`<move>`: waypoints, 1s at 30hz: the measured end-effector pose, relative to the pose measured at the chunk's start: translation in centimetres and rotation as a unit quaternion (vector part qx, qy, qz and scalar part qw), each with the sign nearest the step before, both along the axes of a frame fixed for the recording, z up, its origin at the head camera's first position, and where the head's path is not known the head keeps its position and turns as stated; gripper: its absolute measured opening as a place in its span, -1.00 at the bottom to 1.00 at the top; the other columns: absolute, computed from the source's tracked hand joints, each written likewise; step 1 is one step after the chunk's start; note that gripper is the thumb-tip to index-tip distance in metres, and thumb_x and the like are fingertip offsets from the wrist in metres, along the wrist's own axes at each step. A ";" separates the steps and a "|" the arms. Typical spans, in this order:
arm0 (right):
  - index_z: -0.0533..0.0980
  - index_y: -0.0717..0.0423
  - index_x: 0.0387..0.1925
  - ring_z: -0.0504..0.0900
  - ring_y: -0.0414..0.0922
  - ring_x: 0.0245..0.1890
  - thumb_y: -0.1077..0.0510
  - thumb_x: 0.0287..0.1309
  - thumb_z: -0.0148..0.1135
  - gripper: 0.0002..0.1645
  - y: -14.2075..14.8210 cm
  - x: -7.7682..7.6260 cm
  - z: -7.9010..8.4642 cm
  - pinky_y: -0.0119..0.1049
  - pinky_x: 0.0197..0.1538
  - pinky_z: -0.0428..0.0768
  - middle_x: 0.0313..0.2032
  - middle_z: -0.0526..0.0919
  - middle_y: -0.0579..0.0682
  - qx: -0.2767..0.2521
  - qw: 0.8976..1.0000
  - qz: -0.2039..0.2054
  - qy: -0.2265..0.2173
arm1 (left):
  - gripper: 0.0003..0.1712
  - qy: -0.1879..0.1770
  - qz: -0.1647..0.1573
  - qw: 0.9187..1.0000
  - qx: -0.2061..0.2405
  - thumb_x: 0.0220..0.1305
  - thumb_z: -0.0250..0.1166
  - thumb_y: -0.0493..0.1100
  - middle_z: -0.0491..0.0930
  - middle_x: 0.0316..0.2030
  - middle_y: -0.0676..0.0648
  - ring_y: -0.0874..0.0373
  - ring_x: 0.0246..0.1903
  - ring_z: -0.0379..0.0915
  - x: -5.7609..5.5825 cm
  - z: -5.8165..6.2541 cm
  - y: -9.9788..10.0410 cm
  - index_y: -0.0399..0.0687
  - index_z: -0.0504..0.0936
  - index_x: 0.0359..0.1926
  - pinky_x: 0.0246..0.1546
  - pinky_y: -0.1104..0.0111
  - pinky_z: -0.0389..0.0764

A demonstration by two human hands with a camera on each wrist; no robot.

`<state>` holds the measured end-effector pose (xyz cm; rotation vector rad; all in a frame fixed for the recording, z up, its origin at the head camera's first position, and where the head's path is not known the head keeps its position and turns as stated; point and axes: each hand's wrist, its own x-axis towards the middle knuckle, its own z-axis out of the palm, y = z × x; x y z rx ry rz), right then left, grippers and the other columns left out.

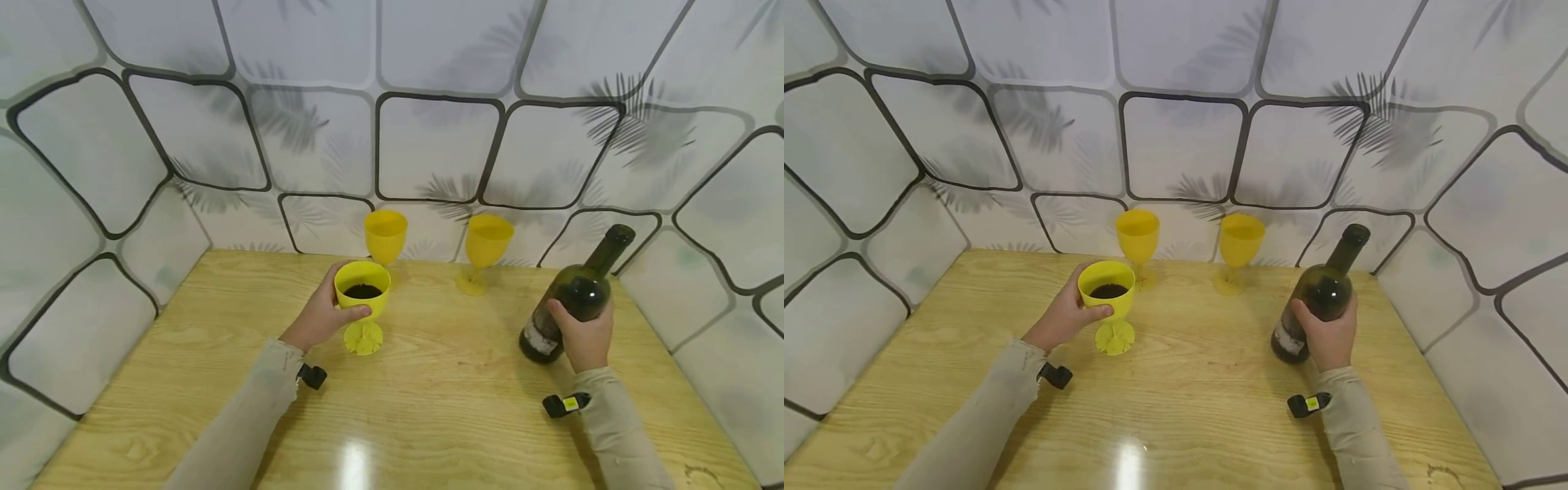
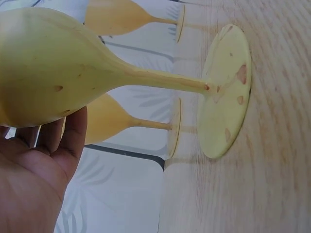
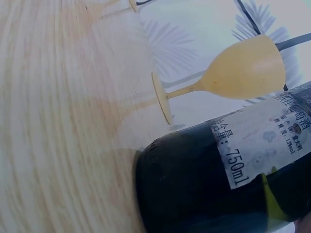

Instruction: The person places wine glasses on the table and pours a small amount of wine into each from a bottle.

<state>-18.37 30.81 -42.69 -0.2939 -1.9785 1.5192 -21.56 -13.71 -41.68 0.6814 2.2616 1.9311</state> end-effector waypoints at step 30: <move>0.22 0.06 0.51 0.42 -0.30 0.15 0.30 0.04 0.50 0.03 0.1 -0.1 -0.3 -0.38 0.24 0.37 0.11 0.44 -0.34 -0.004 0.999 0.015 0.029 | -0.06 0.000 0.033 0.999 -0.041 0.26 0.53 -0.13 0.40 0.30 -0.14 -0.07 0.21 0.44 1.2 -0.7 1.0 0.13 0.11 0.47 0.30 -0.07 0.46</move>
